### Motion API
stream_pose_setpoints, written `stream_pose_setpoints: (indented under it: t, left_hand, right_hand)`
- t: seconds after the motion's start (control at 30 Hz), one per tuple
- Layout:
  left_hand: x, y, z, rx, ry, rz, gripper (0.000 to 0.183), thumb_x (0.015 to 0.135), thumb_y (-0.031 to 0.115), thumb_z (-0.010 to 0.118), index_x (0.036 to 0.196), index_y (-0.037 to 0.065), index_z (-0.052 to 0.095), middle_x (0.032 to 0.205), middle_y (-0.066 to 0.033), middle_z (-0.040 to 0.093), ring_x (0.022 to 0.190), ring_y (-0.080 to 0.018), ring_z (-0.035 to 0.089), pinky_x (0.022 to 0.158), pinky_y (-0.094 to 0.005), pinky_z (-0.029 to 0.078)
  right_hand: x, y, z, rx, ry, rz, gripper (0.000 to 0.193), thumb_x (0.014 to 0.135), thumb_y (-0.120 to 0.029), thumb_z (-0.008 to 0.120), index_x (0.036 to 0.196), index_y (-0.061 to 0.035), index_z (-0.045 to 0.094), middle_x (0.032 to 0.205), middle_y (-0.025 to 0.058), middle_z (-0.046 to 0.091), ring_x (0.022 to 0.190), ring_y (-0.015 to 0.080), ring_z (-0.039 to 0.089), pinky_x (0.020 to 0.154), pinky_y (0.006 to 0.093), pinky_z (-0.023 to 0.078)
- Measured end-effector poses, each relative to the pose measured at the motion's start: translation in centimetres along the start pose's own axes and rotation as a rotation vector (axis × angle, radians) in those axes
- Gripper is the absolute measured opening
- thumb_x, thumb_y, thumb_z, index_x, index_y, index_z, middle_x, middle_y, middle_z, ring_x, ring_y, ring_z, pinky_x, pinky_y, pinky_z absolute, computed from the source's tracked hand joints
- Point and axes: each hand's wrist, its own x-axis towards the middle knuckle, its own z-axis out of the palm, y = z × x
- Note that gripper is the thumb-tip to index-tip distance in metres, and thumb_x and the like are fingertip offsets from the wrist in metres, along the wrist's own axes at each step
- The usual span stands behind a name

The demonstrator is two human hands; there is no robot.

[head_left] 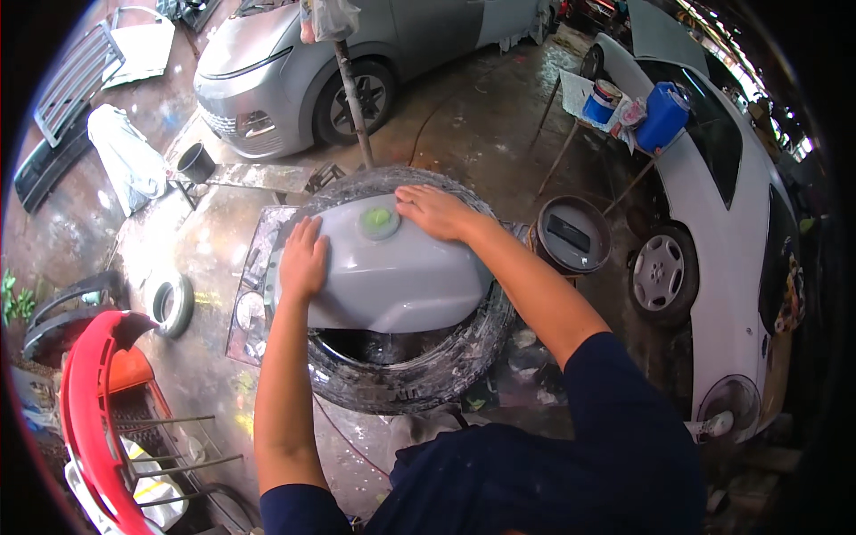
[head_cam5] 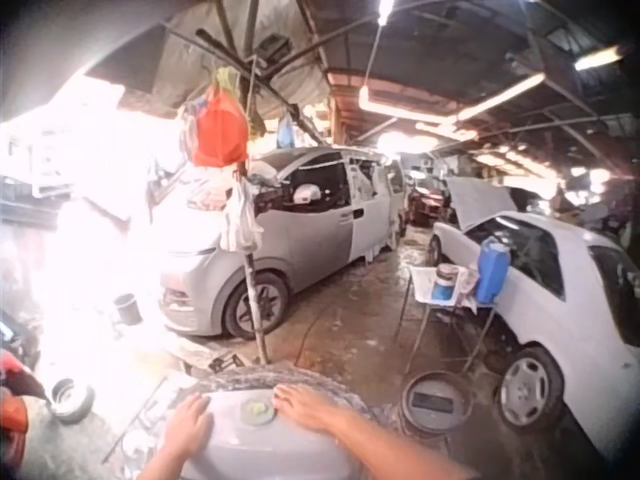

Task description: The person sands the surface of a motorcycle gas tank with a piece of sandpaper. They repeatedly wet the sandpaper in a bucket of water and rub it across different sections of the tank, turning the tank over to reach the sides.

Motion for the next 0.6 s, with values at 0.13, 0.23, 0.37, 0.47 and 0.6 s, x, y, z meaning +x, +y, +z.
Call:
stream_pose_setpoints:
  t: [0.13,0.23,0.37,0.47,0.6]
  left_hand:
    - [0.0,-0.4,0.1,0.025,0.026,0.055,0.047,0.101,0.032,0.042,0.143,0.01,0.05,0.152,-0.0173,0.045,0.143,-0.036,0.037,0.119,-0.0446,0.027]
    - [0.1,-1.3,0.1,0.024,0.036,0.058,0.047,0.101,0.031,0.043,0.142,0.01,0.051,0.151,-0.0173,0.045,0.142,-0.0357,0.038,0.118,-0.0432,0.029]
    - [0.5,0.8,-0.3,-0.026,0.027,0.034,0.046,0.101,0.03,0.044,0.141,0.009,0.053,0.151,-0.0173,0.046,0.141,-0.035,0.04,0.117,-0.0424,0.031]
    - [-0.2,0.2,-0.8,-0.029,0.063,0.018,0.046,0.101,0.028,0.046,0.14,0.006,0.052,0.15,-0.0189,0.046,0.141,-0.0362,0.04,0.117,-0.0434,0.03]
    - [-2.4,4.7,0.1,0.158,0.165,0.252,0.047,0.101,0.027,0.049,0.141,0.001,0.05,0.149,-0.0209,0.047,0.142,-0.0386,0.037,0.119,-0.0469,0.027]
  right_hand:
    - [-3.2,-1.3,0.9,-0.083,0.128,-0.083,0.061,0.103,-0.044,0.041,0.144,0.0012,0.046,0.153,0.0199,0.042,0.145,0.0353,0.034,0.12,0.0449,0.024]
    - [-6.0,-3.6,1.5,-0.124,0.185,-0.107,0.06,0.101,-0.04,0.046,0.142,0.0032,0.047,0.153,0.0203,0.042,0.144,0.0359,0.035,0.12,0.0464,0.025]
    - [-10.7,-5.4,3.0,-0.267,0.303,-0.14,0.061,0.099,-0.036,0.05,0.144,0.0039,0.042,0.155,0.0197,0.038,0.145,0.0365,0.033,0.12,0.0486,0.023]
    - [-13.7,-8.4,3.9,-0.247,0.363,-0.153,0.062,0.097,-0.036,0.052,0.143,0.0054,0.043,0.154,0.0212,0.039,0.144,0.0369,0.034,0.12,0.0488,0.024]
    - [-17.3,-9.1,4.2,-0.075,0.374,-0.104,0.059,0.098,-0.031,0.052,0.143,0.0067,0.042,0.155,0.0224,0.036,0.145,0.0368,0.032,0.12,0.0484,0.024]
